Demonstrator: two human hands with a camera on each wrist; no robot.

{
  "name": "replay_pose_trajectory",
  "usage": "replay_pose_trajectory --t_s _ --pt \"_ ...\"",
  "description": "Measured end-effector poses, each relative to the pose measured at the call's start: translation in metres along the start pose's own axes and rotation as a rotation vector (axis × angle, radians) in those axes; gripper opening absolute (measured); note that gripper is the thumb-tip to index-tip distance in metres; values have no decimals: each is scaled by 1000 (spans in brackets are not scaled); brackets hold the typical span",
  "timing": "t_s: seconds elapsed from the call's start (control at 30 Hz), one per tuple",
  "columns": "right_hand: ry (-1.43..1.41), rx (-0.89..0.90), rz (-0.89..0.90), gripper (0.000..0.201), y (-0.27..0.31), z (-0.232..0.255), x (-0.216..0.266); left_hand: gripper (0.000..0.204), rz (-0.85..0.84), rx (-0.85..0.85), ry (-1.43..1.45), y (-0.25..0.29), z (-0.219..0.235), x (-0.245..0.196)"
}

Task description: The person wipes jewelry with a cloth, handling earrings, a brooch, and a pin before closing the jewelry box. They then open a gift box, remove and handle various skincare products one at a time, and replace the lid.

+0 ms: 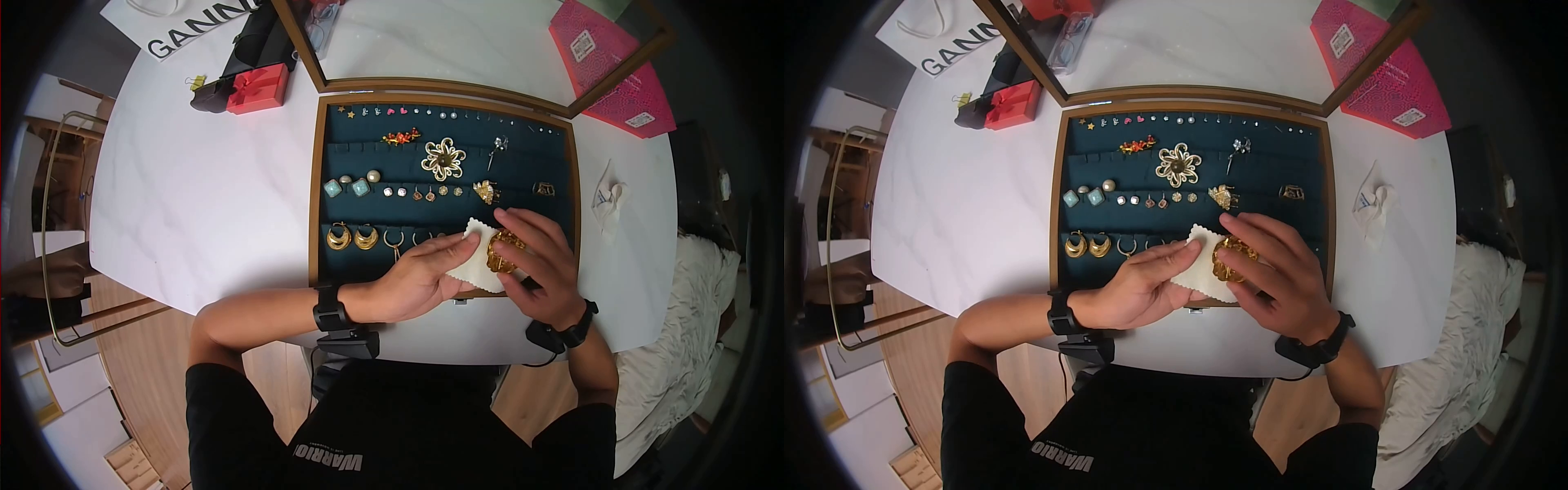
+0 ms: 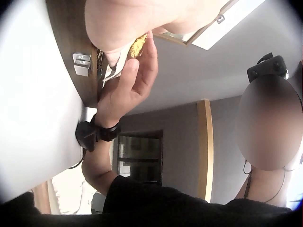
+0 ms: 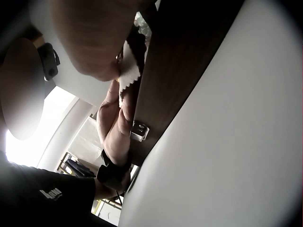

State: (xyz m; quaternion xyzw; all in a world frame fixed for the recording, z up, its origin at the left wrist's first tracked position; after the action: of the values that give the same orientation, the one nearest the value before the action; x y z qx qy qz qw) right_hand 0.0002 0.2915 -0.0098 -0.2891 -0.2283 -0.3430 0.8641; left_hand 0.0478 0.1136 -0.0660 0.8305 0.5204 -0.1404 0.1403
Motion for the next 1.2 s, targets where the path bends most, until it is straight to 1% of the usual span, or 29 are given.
replay_pose_trajectory --t_s 0.03,0.13,0.2,0.27,0.33,0.4,0.47,0.53,0.6,0.67,0.73,0.87,0.93,1.07,1.13,1.2 --pt "-8 28 15 47 -1 1 0 44 11 9 -47 0 0 -1" --pt "17 79 64 49 2 -3 1 44 -3 25 0 0 1 1" --pt "5 60 31 48 1 -1 0 44 -2 7 -8 0 0 1" --pt "-17 -1 2 46 1 1 -2 45 -2 -12 -15 -1 0 1" --pt "-10 13 2 46 3 1 -1 45 -4 25 1 -1 -2 0" --pt "56 -27 -22 47 3 4 0 45 -1 12 -13 -1 -6 -3" --pt "44 -41 -25 47 5 5 -1 46 1 0 -26 -1 -5 -3" --pt "31 -54 -28 47 7 5 -1 46 -10 24 -25 -1 -3 -1" --pt "19 -1 48 44 8 2 2 46 -12 33 -16 -1 -4 -1" --pt "15 -5 69 41 7 3 3 46 -13 42 -7 -1 -4 -1" --pt "-9 -6 178 40 6 3 6 46 -6 75 -23 -1 -3 -1" --pt "39 -3 174 40 8 0 5 46 -17 68 -20 -1 -3 0" --pt "44 -11 84 40 9 2 -1 47 -18 17 -22 -2 -3 0" --pt "25 12 152 39 10 -1 4 46 9 33 -14 0 -1 0" --pt "64 -30 95 39 11 2 1 47 -6 6 -19 -1 0 1" --pt "38 -20 83 38 10 4 -2 47 -1 15 -22 -1 0 0"
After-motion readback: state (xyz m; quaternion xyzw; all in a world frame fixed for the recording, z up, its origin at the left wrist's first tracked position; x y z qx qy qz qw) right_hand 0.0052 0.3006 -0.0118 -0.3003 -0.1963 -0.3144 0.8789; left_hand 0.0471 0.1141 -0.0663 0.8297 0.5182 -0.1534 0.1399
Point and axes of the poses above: each hand's wrist, its own y-axis away from the middle knuckle, its own z-axis out of the back of the hand, x = y × z, the point moved 3 cm from there along -y, towards the middle knuckle, and after that the axes turned 15 degrees about -z, right-handed, at the moved point
